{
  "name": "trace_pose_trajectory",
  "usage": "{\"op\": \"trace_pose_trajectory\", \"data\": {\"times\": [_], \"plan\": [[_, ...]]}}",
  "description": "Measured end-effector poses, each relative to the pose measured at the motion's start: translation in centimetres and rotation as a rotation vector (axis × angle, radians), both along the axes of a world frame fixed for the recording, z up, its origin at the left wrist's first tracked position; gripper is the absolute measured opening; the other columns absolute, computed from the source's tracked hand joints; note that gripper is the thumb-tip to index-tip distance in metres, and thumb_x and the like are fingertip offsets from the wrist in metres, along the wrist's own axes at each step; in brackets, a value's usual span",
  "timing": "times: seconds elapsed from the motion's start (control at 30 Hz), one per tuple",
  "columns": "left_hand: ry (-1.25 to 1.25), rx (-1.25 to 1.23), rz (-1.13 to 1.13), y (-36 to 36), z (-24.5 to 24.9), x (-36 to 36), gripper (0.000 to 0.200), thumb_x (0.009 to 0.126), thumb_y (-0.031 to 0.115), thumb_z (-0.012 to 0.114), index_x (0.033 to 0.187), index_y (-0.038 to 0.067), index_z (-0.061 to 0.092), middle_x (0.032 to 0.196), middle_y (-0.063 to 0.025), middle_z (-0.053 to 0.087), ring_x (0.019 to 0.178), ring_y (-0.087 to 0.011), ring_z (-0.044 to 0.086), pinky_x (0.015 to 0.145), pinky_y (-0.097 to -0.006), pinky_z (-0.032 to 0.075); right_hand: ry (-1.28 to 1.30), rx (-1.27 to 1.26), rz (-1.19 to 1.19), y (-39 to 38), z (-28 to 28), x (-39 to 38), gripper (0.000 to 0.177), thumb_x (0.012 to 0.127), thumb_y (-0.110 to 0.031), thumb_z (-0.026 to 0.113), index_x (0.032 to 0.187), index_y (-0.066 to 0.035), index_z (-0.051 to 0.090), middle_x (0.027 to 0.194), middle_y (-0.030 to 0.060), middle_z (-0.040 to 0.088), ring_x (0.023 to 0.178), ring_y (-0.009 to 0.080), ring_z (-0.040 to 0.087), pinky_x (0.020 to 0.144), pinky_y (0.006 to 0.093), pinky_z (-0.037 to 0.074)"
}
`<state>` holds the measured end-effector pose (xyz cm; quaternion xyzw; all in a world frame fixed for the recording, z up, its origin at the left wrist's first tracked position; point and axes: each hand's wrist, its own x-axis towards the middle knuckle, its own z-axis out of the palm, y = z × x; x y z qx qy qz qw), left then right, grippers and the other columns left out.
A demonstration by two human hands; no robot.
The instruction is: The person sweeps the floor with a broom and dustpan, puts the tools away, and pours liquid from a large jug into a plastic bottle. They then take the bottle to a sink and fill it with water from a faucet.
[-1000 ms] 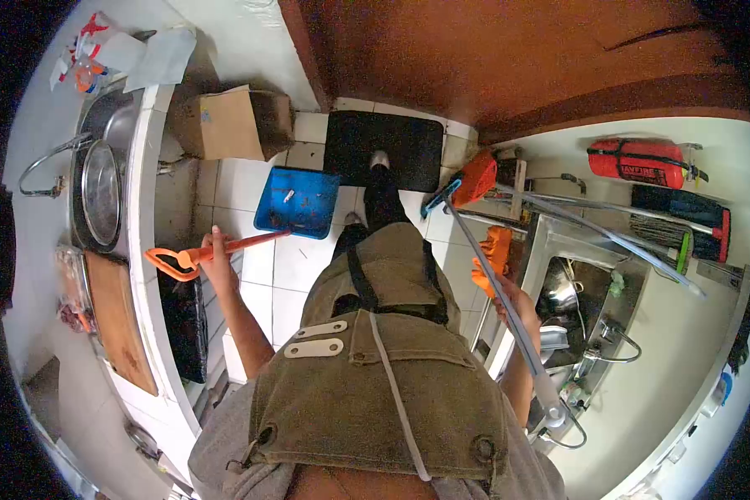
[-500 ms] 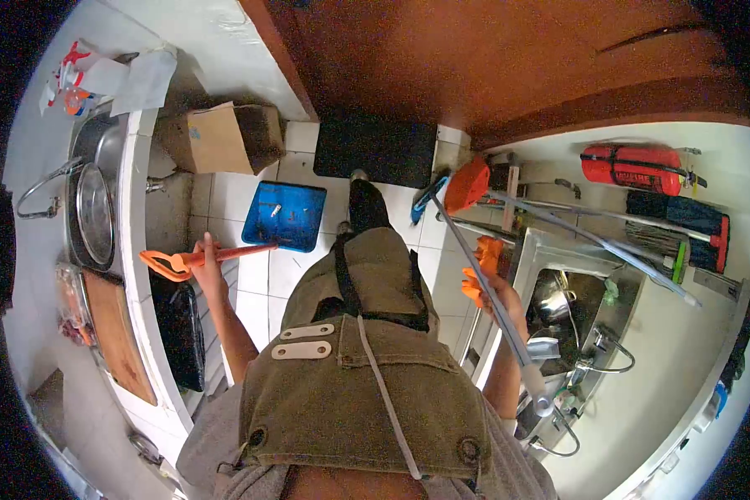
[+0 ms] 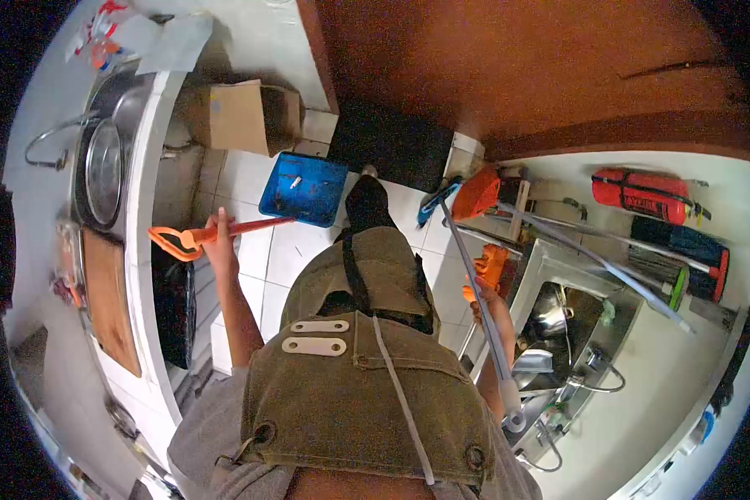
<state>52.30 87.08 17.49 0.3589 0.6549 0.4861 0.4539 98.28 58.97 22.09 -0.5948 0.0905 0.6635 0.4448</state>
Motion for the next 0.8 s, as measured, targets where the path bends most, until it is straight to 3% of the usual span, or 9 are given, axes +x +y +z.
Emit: {"op": "trace_pose_trajectory", "data": {"times": [0.13, 0.37, 0.43, 0.57, 0.63, 0.67, 0.8], "plan": [[-0.013, -0.014, 0.000, -1.0, -0.9, -0.7, 0.029, 0.087, 0.030, 0.060, 0.071, 0.008, 0.049, 0.074, -0.0035, 0.056, 0.067, -0.0089, 0.050, 0.061, -0.0236, 0.042, -0.067, -0.058, 0.084, 0.2, 0.2, 0.0, 0.053, 0.084, -0.026, 0.046, 0.134, -0.012, 0.037, 0.059, 0.0008, 0.050, 0.044, 0.0065, 0.047, 0.039, 0.0188, 0.040], [0.017, -0.036, -0.018, -1.9, -1.4, -0.8, 0.031, 0.087, 0.033, 0.060, 0.075, 0.006, 0.048, 0.076, -0.0062, 0.056, 0.076, -0.0131, 0.053, 0.071, -0.0282, 0.044, -0.158, -0.034, 0.146, -0.2, -0.3, -0.3, 0.052, 0.086, -0.027, 0.045, 0.133, -0.007, 0.038, 0.060, -0.0001, 0.051, 0.045, 0.0063, 0.047, 0.040, 0.0188, 0.038], [0.044, -0.042, -0.032, -2.4, -0.9, -0.8, 0.031, 0.087, 0.032, 0.060, 0.074, 0.006, 0.048, 0.075, -0.0064, 0.056, 0.074, -0.0133, 0.052, 0.069, -0.0280, 0.043, -0.113, 0.039, 0.131, 0.0, 0.4, -0.7, 0.044, 0.092, -0.016, 0.040, 0.133, -0.002, 0.034, 0.071, 0.0019, 0.054, 0.047, 0.0050, 0.045, 0.041, 0.0143, 0.039], [0.108, -0.048, -0.063, -2.7, -2.0, -1.2, 0.032, 0.088, 0.032, 0.059, 0.072, 0.006, 0.049, 0.074, -0.0054, 0.056, 0.072, -0.0116, 0.051, 0.069, -0.0259, 0.040, -0.127, -0.022, 0.078, 0.9, 0.9, -1.2, 0.043, 0.093, -0.016, 0.037, 0.133, -0.003, 0.035, 0.068, 0.0010, 0.051, 0.046, 0.0048, 0.043, 0.042, 0.0144, 0.038], [0.095, -0.002, -0.046, -2.6, -1.9, -1.1, 0.032, 0.087, 0.032, 0.059, 0.072, 0.006, 0.049, 0.072, -0.0046, 0.055, 0.071, -0.0109, 0.050, 0.067, -0.0258, 0.039, -0.167, 0.048, 0.191, 1.2, 0.8, -0.9, 0.043, 0.093, -0.017, 0.036, 0.133, -0.003, 0.035, 0.068, 0.0019, 0.050, 0.049, 0.0044, 0.044, 0.042, 0.0141, 0.038], [0.101, 0.018, -0.019, -2.8, -1.5, -0.9, 0.032, 0.087, 0.032, 0.059, 0.072, 0.006, 0.049, 0.071, -0.0041, 0.054, 0.068, -0.0107, 0.049, 0.063, -0.0251, 0.039, -0.227, 0.018, 0.210, 1.5, 0.9, -0.9, 0.039, 0.091, -0.030, 0.040, 0.121, -0.006, 0.049, 0.064, -0.0013, 0.047, 0.045, 0.0042, 0.042, 0.038, 0.0189, 0.035], [0.121, 0.019, -0.023, -2.7, -1.5, -1.9, 0.031, 0.086, 0.030, 0.061, 0.071, 0.006, 0.048, 0.071, -0.0040, 0.053, 0.065, -0.0108, 0.049, 0.060, -0.0246, 0.041, -0.112, 0.064, 0.044, 1.4, -0.5, -0.1, 0.037, 0.092, -0.025, 0.038, 0.121, -0.005, 0.048, 0.065, -0.0005, 0.048, 0.046, 0.0037, 0.042, 0.038, 0.0161, 0.034]]}}
